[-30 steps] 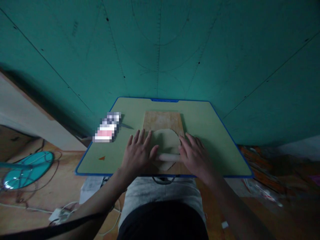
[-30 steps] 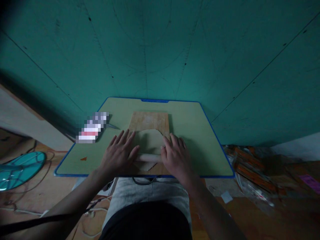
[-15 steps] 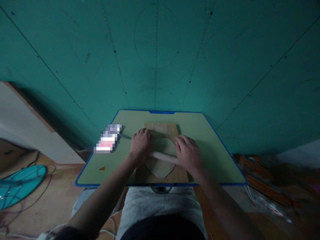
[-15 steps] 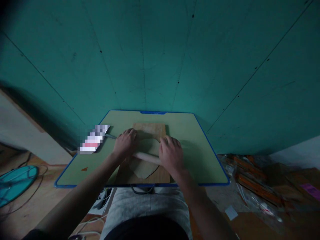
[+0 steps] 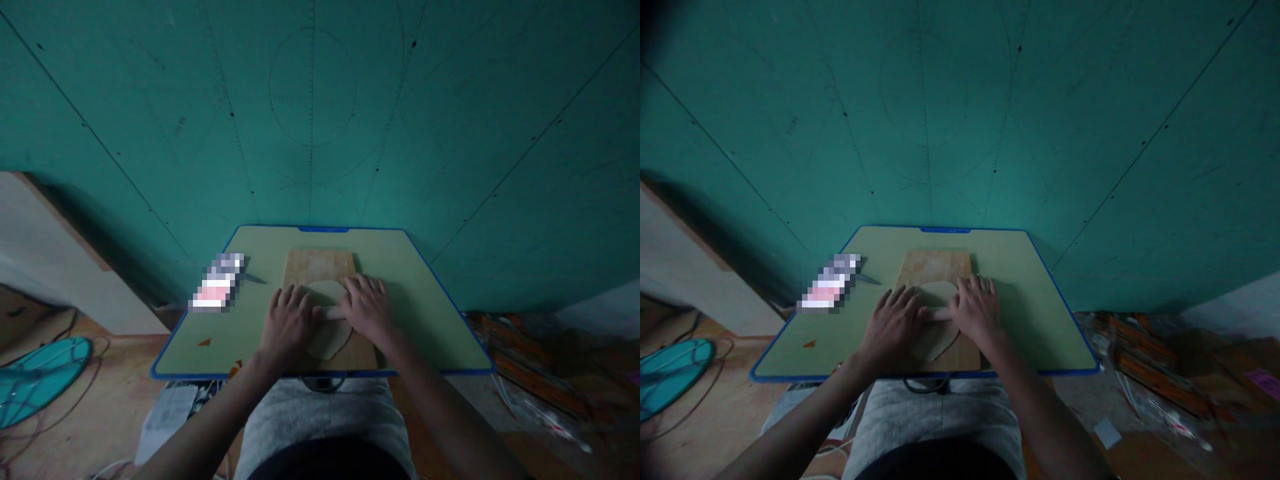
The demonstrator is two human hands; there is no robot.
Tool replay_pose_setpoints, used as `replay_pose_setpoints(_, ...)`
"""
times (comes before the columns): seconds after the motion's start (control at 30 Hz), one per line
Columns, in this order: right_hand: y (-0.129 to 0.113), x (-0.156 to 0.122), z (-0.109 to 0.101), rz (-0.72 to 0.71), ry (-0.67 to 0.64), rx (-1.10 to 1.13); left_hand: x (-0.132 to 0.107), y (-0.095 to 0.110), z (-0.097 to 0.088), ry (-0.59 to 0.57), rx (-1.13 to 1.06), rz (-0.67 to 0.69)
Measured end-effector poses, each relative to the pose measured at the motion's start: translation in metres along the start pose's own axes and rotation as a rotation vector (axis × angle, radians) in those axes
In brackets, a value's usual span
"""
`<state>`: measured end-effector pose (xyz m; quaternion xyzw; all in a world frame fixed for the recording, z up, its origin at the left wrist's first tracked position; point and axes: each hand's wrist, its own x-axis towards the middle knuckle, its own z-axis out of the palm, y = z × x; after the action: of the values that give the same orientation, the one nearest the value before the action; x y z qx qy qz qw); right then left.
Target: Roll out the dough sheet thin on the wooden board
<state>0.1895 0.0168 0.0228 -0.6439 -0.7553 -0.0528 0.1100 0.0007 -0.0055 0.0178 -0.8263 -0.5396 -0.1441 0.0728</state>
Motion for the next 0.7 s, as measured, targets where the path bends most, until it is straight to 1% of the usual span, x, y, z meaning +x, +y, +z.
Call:
replay_pose_setpoints(0.1, 0.002, 0.018, 0.001, -0.013, -0.017, 0.026, 0.014, -0.004, 0.001, -0.027, -0.019, -0.018)
replay_pose_setpoints(0.17, 0.004, 0.033, 0.002, -0.020, -0.052, 0.065, 0.027, -0.008, 0.002, -0.046, -0.004, -0.060)
replay_pose_setpoints(0.27, 0.008, 0.055, 0.007, -0.009, -0.093, 0.109, 0.047, -0.016, 0.004, -0.114, 0.024, -0.124)
replay_pose_setpoints(0.37, 0.011, 0.074, 0.011, -0.026, -0.060, 0.108, 0.065, -0.022, 0.006, -0.186, 0.014, -0.167)
replay_pose_setpoints(0.4, 0.012, 0.079, 0.012, -0.034, -0.043, 0.104, 0.070, -0.024, 0.006, -0.191, 0.007, -0.185)
replay_pose_setpoints(0.53, 0.013, 0.098, 0.016, -0.040, -0.013, 0.073, 0.090, -0.032, 0.009, -0.145, 0.013, -0.252)
replay_pose_setpoints(0.63, 0.012, 0.108, 0.017, -0.027, -0.001, 0.050, 0.100, -0.035, 0.011, -0.170, 0.024, -0.287)
replay_pose_setpoints(0.7, 0.012, 0.111, 0.016, -0.026, 0.019, 0.038, 0.102, -0.036, 0.011, -0.183, 0.024, -0.297)
